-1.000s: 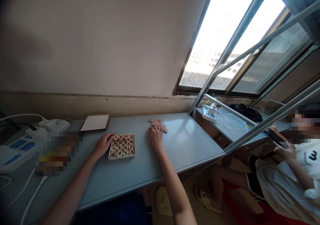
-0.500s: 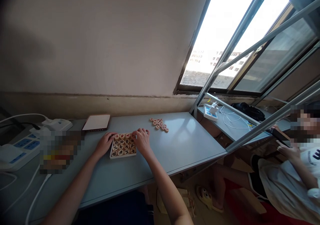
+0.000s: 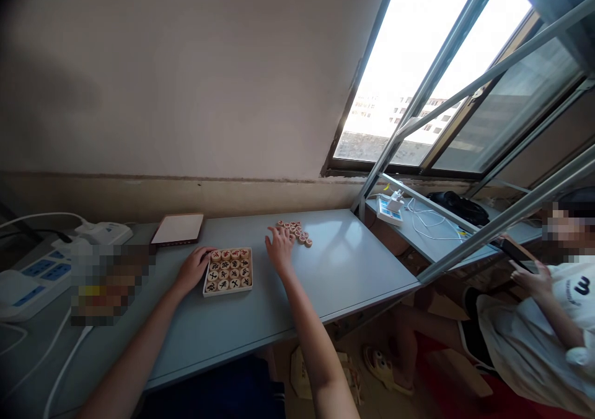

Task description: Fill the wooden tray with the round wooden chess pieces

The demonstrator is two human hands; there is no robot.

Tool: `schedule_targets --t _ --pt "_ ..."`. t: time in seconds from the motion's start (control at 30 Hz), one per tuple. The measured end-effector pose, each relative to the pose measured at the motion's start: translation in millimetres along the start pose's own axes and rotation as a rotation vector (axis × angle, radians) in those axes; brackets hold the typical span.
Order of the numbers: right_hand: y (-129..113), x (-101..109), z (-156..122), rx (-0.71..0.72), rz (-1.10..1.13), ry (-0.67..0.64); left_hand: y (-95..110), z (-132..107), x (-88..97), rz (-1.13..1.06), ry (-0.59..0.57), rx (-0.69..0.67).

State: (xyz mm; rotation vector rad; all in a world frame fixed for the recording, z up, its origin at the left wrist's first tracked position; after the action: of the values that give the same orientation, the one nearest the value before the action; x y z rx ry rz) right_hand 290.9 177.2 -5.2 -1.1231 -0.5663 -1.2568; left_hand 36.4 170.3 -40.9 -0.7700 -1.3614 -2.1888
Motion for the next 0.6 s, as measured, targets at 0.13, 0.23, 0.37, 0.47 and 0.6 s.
schedule_targets --t 0.13,0.23,0.37,0.47,0.6 --pt "34.3 -17.5 35.3 -0.105 -0.093 -0.047 -3.9 0.2 -2.2 -0.012 0.006 -0.007" --pt "42.4 -29.7 49.2 -0.065 -0.150 -0.121 -5.8 0.5 -3.4 -0.023 0.012 -0.015" --pt "34.7 -32.1 48.2 0.044 -0.183 -0.105 -3.7 0.3 -2.1 -0.036 0.019 -0.008" --pt "25.4 -24.9 35.4 0.125 -0.167 -0.055 -0.7 0.0 -0.5 -0.029 0.012 0.011" --pt "16.4 -11.5 7.3 0.185 -0.126 -0.072 1.2 0.1 0.1 -0.029 0.003 0.002"
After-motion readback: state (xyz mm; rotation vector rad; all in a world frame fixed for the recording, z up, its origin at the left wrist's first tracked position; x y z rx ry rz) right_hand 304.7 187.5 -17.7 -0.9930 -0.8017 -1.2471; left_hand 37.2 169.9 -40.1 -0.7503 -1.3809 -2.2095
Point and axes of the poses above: each hand's wrist, its own z-axis towards the middle knuckle, its own x-axis out of the back of the hand, y = z × x, the point moved 5 cm from there along z, towards the middle knuckle, and after that the axes turned 8 degrees about -x, right-handed, at the moved point
